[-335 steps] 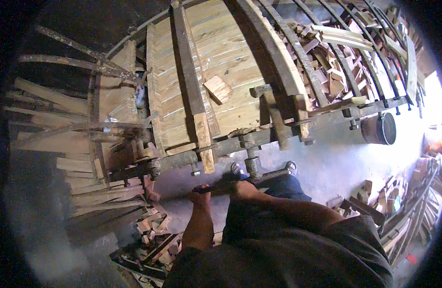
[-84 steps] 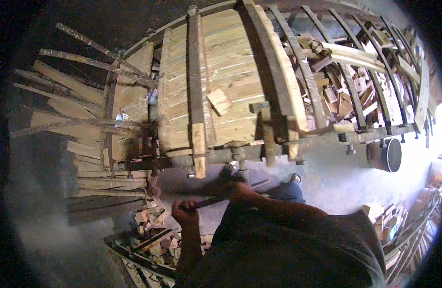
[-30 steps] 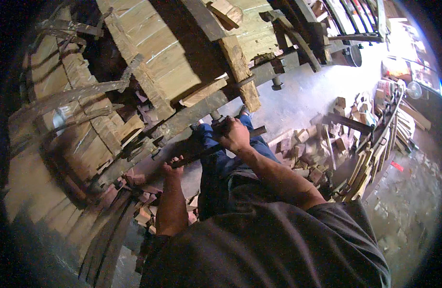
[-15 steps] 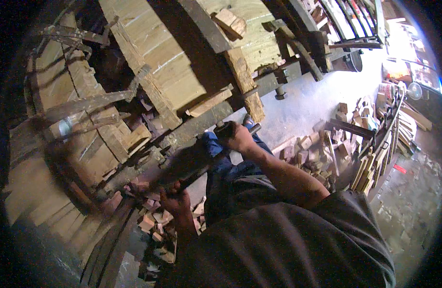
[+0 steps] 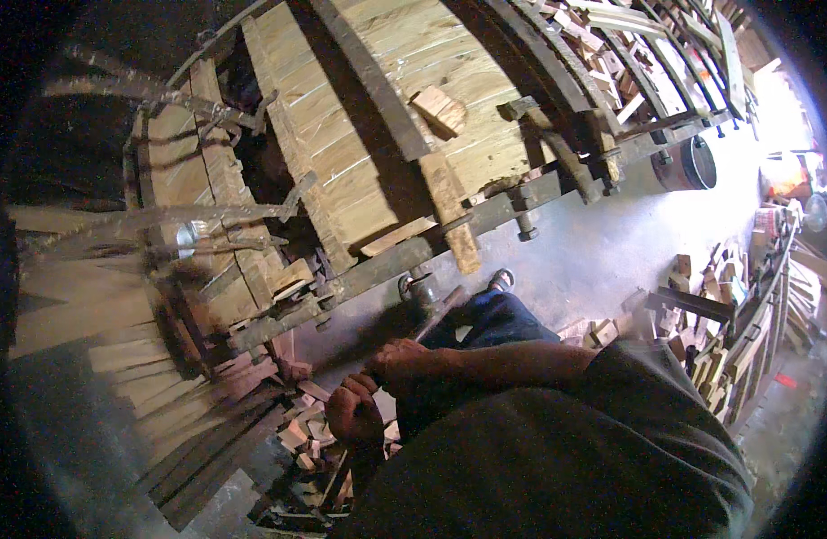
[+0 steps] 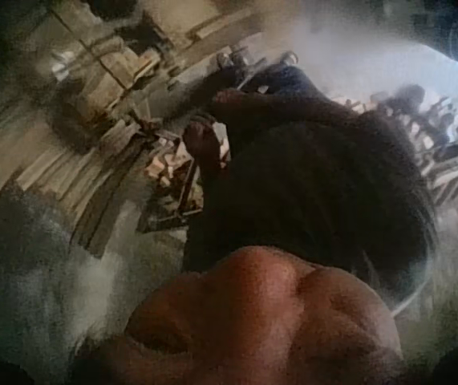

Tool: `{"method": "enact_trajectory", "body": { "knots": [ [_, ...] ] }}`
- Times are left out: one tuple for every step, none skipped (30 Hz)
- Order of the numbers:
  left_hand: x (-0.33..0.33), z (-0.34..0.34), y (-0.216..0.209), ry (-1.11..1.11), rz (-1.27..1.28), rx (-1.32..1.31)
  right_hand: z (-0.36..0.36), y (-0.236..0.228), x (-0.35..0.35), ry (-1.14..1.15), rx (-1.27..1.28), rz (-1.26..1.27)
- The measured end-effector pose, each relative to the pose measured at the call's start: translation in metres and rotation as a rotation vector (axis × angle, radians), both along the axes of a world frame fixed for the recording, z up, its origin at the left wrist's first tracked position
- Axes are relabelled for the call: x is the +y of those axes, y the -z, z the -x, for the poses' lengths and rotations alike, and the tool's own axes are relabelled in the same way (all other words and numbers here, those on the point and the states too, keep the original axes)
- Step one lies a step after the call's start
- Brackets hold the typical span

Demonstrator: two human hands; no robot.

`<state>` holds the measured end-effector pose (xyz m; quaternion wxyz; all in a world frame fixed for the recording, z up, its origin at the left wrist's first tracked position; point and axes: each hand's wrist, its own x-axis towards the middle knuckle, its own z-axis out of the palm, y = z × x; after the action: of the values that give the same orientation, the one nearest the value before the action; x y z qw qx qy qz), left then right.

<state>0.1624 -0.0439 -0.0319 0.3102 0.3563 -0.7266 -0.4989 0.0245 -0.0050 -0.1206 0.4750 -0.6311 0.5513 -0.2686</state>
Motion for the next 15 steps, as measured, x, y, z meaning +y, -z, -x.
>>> {"method": "enact_trajectory", "body": {
  "knots": [
    [0.008,0.017,-0.005,-0.028,-0.270,0.328,0.006,0.004,0.008,-0.011,-0.035,0.047],
    [0.016,0.030,-0.012,0.004,-0.272,0.265,0.016,0.009,0.017,-0.014,-0.069,0.092],
    [0.024,0.041,-0.020,0.038,-0.273,0.202,0.026,0.013,0.024,-0.015,-0.101,0.137],
    [0.029,0.053,-0.025,0.074,-0.273,0.139,0.034,0.016,0.031,-0.002,-0.107,0.134],
    [0.034,0.062,-0.024,0.147,-0.250,0.187,0.037,0.020,0.037,-0.013,-0.125,0.129],
    [0.039,0.073,-0.026,0.172,-0.258,0.096,0.050,0.005,0.038,-0.006,-0.142,0.124],
    [0.042,0.086,-0.034,0.186,-0.278,0.055,0.071,-0.010,0.044,-0.031,-0.350,-0.003],
    [0.045,0.097,-0.038,0.194,-0.296,0.022,0.084,-0.016,0.050,-0.016,-0.456,0.054],
    [0.047,0.109,-0.023,0.255,-0.138,0.132,0.073,0.011,0.055,0.032,-0.453,-0.001],
    [0.049,0.123,-0.009,0.312,0.030,0.248,0.061,0.037,0.057,0.083,-0.454,-0.055],
    [0.053,0.123,0.013,0.311,0.189,0.356,0.090,0.005,0.068,0.114,-0.554,0.081],
    [0.048,0.130,0.010,0.432,0.157,0.285,0.097,0.016,0.086,0.209,-0.594,0.044],
    [0.044,0.135,0.002,0.539,0.137,0.191,0.115,-0.010,0.102,0.414,-0.764,-0.009],
    [0.045,0.160,-0.015,0.602,0.025,0.076,0.125,-0.011,0.122,0.601,-0.759,0.002],
    [0.049,0.169,-0.010,0.662,0.081,0.106,0.135,-0.015,0.141,0.773,-0.795,-0.123]
  ]
}}
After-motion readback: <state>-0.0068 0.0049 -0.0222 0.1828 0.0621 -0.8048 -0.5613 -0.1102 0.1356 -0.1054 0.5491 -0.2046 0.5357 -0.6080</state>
